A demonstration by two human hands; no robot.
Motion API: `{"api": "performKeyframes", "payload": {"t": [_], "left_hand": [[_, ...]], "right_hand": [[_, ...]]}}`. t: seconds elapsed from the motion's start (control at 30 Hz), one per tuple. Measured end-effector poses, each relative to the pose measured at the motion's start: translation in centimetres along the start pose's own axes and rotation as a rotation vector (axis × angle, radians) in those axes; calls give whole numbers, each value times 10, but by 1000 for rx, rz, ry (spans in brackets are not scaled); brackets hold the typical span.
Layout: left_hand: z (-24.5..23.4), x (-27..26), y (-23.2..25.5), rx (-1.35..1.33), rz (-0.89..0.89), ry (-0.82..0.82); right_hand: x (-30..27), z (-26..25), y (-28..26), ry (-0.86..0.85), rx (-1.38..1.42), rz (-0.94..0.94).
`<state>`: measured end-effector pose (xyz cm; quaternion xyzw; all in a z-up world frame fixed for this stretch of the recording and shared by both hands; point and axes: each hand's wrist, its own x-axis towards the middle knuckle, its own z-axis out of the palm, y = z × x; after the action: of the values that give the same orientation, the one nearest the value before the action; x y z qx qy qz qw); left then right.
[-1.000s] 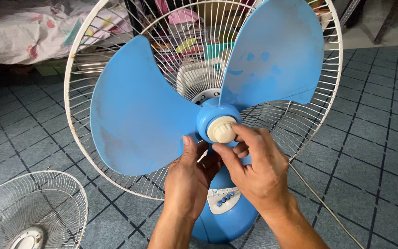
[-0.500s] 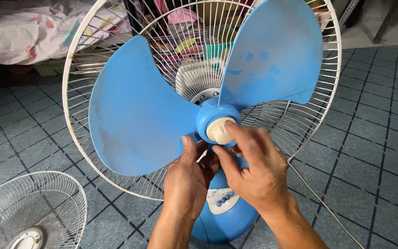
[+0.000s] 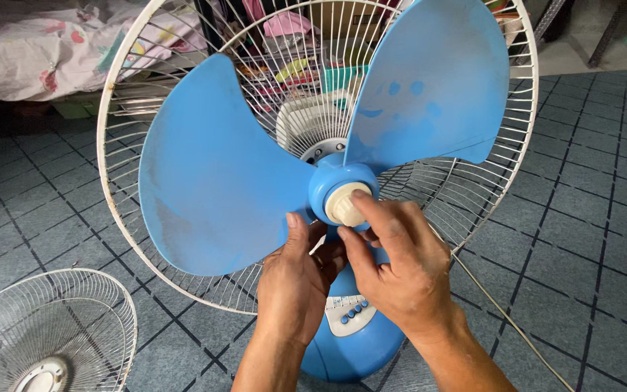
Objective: The person disassembles a blue pedestal fan by hand. They remove the front grille, unscrew the central hub nut, and detach the fan blades from the motor shaft.
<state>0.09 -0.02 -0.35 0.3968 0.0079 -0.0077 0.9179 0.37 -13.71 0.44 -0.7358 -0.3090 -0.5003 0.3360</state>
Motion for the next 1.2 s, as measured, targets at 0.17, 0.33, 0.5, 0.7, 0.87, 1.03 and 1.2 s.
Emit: {"api": "performKeyframes", "payload": {"t": [0.17,0.33,0.5,0.7,0.87,1.03,1.2], "left_hand": [[3,-3,2,-14,18,-45],[2,-1,2,-10,34,-50],[-2,0,0,-16,7,-44],[1,-1,0,14,4,32],[4,-3,2,12,25,-34],[4,-2,2,20,14,-18],[2,-2,0,13,7,-35]], "right_hand": [[-1,2,-1,12,-33,42],[-5,5,2,11,-30,64],[-3,6,0,27,-41,123],[0,-3,-4,-8,-27,34],[0,1,-4,4,-26,65],[-2,4,-3,16,-3,92],[-3,4,-2,15,-27,108]]}}
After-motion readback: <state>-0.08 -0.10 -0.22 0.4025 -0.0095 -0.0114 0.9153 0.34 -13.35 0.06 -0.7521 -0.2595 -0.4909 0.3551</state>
